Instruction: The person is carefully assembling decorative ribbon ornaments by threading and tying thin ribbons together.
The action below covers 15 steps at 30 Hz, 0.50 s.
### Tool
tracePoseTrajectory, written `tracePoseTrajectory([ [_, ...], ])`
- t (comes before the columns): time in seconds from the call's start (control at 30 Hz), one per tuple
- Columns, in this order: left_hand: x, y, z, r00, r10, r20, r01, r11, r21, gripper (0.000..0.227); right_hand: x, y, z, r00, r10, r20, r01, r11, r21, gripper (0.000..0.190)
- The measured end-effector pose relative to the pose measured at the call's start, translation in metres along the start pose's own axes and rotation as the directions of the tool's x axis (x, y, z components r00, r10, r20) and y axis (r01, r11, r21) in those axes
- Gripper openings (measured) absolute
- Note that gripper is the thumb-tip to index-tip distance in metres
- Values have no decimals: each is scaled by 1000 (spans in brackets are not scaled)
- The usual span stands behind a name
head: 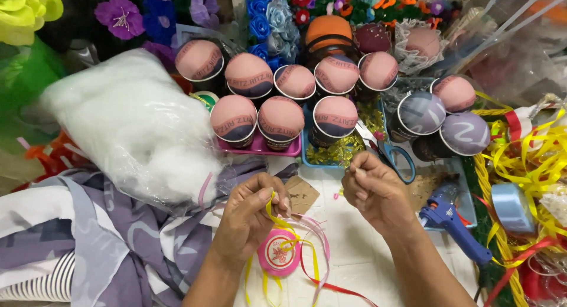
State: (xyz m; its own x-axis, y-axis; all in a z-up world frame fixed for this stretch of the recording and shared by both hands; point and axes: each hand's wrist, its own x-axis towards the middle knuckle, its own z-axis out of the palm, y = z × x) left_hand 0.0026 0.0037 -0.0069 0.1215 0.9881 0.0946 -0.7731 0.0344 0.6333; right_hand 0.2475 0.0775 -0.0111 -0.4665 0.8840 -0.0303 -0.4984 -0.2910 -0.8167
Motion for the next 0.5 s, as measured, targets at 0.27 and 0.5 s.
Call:
tracePoseTrajectory([
  [0.27, -1, 4, 9, 998, 13, 60, -14, 1000, 21, 21, -6, 20, 39, 954, 252, 164, -149, 869, -472, 57],
  [0.5, -3, 9, 11, 997, 11, 80, -13, 1000, 22, 21, -7, 35, 50, 951, 268, 156, -17, 548, -836, 32],
])
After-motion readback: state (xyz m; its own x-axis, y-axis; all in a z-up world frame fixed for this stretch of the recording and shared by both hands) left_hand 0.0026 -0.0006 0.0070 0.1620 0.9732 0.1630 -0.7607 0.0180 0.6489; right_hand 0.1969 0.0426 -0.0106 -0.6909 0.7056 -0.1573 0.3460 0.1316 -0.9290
